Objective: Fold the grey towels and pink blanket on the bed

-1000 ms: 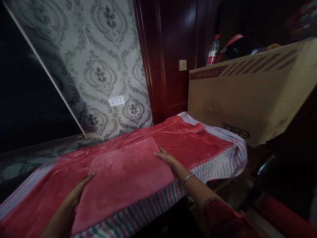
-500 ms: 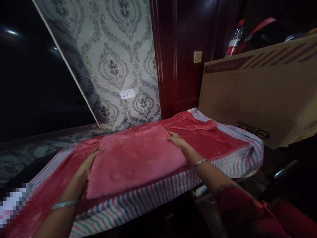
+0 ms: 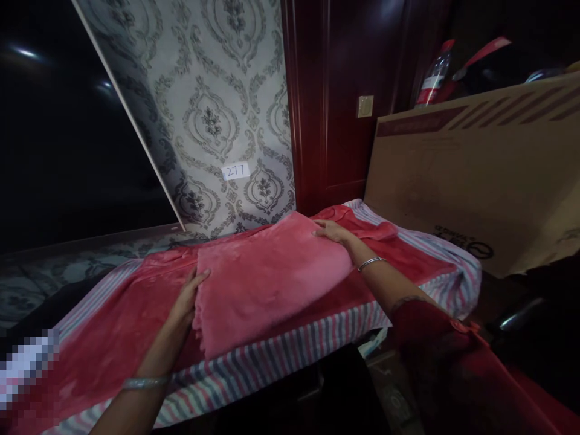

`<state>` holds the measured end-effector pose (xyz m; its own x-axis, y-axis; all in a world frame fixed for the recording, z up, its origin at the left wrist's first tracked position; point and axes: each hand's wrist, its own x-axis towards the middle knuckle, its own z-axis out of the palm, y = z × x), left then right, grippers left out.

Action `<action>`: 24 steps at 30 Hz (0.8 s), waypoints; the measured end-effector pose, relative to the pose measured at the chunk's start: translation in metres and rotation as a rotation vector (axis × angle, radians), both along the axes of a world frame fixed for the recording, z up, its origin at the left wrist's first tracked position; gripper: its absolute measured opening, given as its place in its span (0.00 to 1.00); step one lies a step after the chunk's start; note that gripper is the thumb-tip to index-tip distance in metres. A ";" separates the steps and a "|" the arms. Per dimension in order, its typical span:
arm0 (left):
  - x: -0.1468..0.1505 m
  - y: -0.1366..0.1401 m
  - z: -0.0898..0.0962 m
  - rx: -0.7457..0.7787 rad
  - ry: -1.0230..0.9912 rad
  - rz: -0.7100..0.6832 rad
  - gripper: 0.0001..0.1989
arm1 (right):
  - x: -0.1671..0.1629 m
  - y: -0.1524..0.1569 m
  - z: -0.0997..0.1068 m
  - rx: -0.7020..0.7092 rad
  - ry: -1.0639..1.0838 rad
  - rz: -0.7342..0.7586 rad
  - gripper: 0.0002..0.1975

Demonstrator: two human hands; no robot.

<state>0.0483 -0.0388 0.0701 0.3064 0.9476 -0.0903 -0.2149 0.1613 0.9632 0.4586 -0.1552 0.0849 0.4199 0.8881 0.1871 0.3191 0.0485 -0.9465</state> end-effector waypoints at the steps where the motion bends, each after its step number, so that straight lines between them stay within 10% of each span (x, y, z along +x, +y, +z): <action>1: 0.003 -0.004 -0.005 -0.052 0.009 0.003 0.46 | 0.000 0.000 -0.006 -0.018 -0.034 -0.041 0.19; 7: 0.011 -0.016 -0.035 -0.185 0.071 0.000 0.49 | -0.011 -0.013 -0.050 -0.071 -0.111 -0.332 0.16; 12: 0.013 -0.015 -0.037 -0.189 0.042 0.015 0.49 | -0.042 -0.077 -0.078 0.155 -0.161 -0.606 0.11; 19: 0.029 -0.032 -0.014 -0.108 -0.088 0.003 0.44 | -0.172 -0.154 -0.137 -0.190 0.759 -0.013 0.30; 24: 0.023 -0.048 -0.011 -0.070 -0.083 0.005 0.42 | -0.225 -0.132 -0.139 0.081 1.115 0.118 0.26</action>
